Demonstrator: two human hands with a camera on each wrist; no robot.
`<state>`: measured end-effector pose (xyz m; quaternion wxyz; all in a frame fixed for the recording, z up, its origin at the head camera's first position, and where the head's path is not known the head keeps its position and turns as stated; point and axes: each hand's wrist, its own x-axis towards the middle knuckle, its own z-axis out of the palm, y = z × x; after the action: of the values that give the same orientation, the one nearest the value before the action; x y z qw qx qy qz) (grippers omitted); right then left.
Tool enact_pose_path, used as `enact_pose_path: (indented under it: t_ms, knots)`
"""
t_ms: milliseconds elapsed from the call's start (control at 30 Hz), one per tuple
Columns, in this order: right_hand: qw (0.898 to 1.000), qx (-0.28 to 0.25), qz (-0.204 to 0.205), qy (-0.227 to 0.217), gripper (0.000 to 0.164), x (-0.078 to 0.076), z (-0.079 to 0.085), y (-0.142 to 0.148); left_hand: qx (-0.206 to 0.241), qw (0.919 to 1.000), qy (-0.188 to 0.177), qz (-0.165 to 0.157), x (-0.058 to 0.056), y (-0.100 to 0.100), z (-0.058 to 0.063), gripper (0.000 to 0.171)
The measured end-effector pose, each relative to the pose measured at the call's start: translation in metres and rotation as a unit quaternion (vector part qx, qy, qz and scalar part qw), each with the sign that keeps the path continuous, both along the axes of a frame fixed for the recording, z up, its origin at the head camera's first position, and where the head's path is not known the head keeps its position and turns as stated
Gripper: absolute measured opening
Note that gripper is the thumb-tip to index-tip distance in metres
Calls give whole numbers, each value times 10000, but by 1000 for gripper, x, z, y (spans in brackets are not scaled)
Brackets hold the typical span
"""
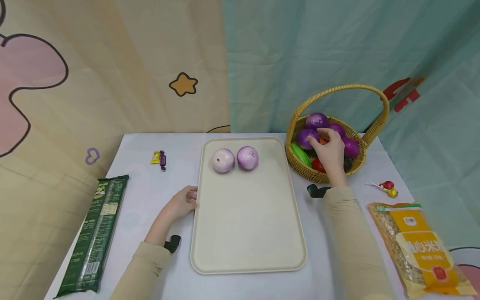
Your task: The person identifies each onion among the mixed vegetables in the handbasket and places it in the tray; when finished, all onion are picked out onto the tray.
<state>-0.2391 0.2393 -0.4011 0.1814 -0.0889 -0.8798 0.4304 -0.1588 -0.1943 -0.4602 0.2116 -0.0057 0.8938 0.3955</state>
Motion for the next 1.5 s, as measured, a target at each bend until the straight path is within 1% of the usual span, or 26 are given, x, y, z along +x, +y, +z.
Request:
enact_pose_path:
  t_ms: [100,200,367,433,500,600,733,833,1000,1100,1200,1300,1367,1500]
  knots:
    - [9996,18,-44,-291,53,-7,-9,6,12,10000,-16,4,1,-1,0,55]
    - [9981,-2,22,-623,62,-11,-15,8,38,10000,-54,24,2,-1,0,55]
    - [9935,116,284,-1093,84,-17,-18,4,46,9999,-68,64,3,0,2,54]
    - [9917,170,313,-1239,89,-21,-18,1,32,10000,-62,56,2,-1,2,54]
    - [9900,180,286,-1371,90,-24,-18,-2,30,10000,-53,41,1,0,2,54]
    - [9893,146,156,-1447,88,-27,-19,-6,27,10000,-47,33,2,-1,2,55]
    - [9900,143,15,-1400,83,-28,-20,-7,18,10000,-51,79,2,-1,3,55]
    - [9909,80,-42,-1342,82,-26,-19,-6,39,9999,-39,96,2,0,3,55]
    - [9934,-52,-157,-1132,85,-12,-12,-5,21,9999,-56,153,1,0,1,55]
    - [9951,-86,-218,-966,85,2,-5,-8,15,9999,-67,155,2,3,3,55]
    - [9965,-209,-75,-801,84,19,3,-19,13,9999,-76,134,2,4,5,55]
    - [9966,-409,272,-663,82,36,7,-38,25,9999,-92,118,1,3,5,55]
    - [9954,-501,556,-591,80,46,7,-54,72,9999,-91,94,1,2,6,55]
    - [9881,-728,1229,-570,78,62,2,-91,166,9999,2,-20,1,-1,7,53]
